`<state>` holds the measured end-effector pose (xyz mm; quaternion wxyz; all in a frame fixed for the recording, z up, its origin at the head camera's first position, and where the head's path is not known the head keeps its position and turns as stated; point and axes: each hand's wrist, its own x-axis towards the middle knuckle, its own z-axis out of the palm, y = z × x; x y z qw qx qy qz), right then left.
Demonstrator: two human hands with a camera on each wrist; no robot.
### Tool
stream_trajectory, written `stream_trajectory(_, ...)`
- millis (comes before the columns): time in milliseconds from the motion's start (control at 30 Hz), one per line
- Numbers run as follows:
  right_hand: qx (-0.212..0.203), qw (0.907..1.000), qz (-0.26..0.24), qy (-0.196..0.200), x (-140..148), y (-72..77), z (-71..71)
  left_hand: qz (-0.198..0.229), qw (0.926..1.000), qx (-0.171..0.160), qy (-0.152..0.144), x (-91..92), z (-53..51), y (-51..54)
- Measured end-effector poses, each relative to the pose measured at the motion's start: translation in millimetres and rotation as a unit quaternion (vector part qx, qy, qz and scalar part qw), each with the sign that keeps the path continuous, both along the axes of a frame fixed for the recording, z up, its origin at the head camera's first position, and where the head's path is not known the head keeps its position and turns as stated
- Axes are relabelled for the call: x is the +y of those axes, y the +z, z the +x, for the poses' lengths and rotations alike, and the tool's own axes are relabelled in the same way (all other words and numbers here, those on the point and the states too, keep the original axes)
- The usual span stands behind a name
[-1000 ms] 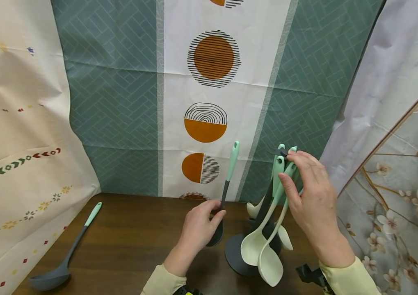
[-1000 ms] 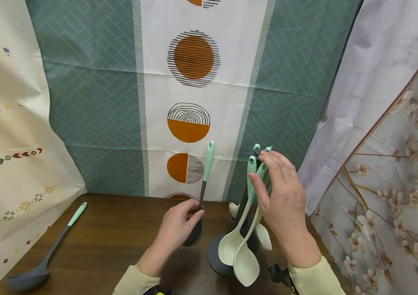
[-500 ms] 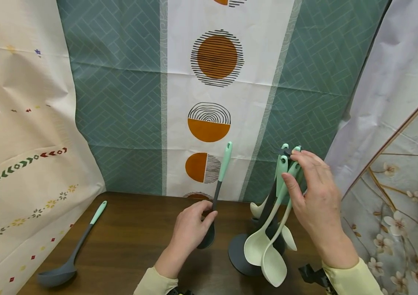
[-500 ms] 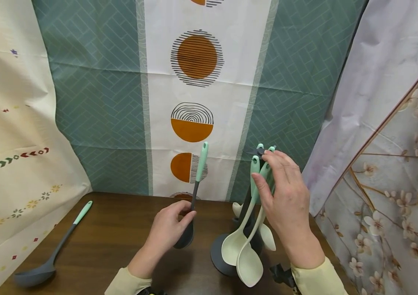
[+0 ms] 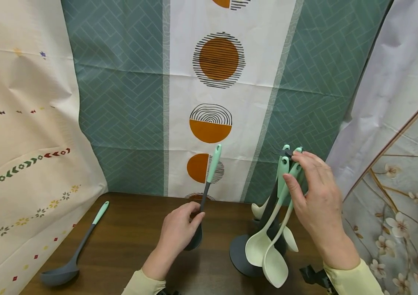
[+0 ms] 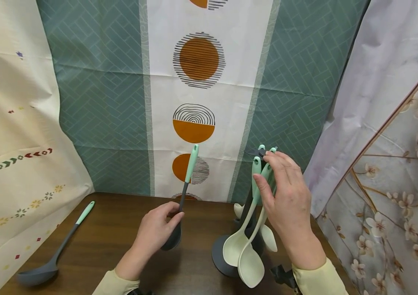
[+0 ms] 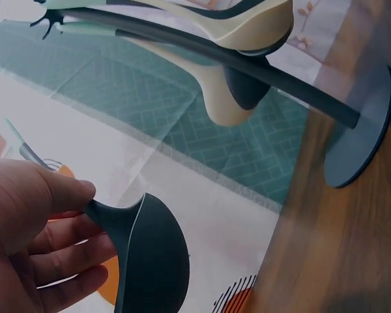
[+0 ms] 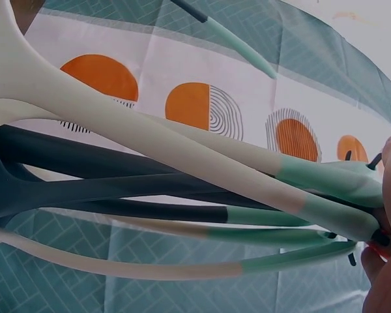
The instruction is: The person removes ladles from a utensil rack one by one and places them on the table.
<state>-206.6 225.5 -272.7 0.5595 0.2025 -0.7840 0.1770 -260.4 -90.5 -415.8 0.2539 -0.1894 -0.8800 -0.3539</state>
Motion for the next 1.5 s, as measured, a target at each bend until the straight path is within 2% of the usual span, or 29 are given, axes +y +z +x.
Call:
stream_trajectory(433, -0.002, 1.0, 0.001, 0.001, -0.5, -0.5, -0.3, -0.033, 0.9991, -0.004, 0.025, -21.7, 2.0, -5.7)
stream_trajectory(733, -0.003, 1.0, 0.003, 0.002, -0.5, 0.1, 0.2, -0.055, 0.9971, -0.022, 0.047, -42.1, 3.4, -11.3)
stream_trajectory(967, 0.001, 1.0, 0.004, 0.004, -0.6, 0.3, 0.2, -0.076, 0.995, -0.029, 0.058, -56.4, 5.5, -11.0)
stream_trajectory(1233, -0.008, 1.0, 0.002, 0.001, 0.1, -0.5, -0.6, -0.097, 0.9907, -0.069, 0.065, -67.9, 3.6, -11.4)
stream_trajectory(1500, 0.0, 1.0, 0.003, 0.004, -0.8, 0.3, -0.4, -0.119, 0.9851, -0.1, 0.075, -77.1, 5.2, -10.3)
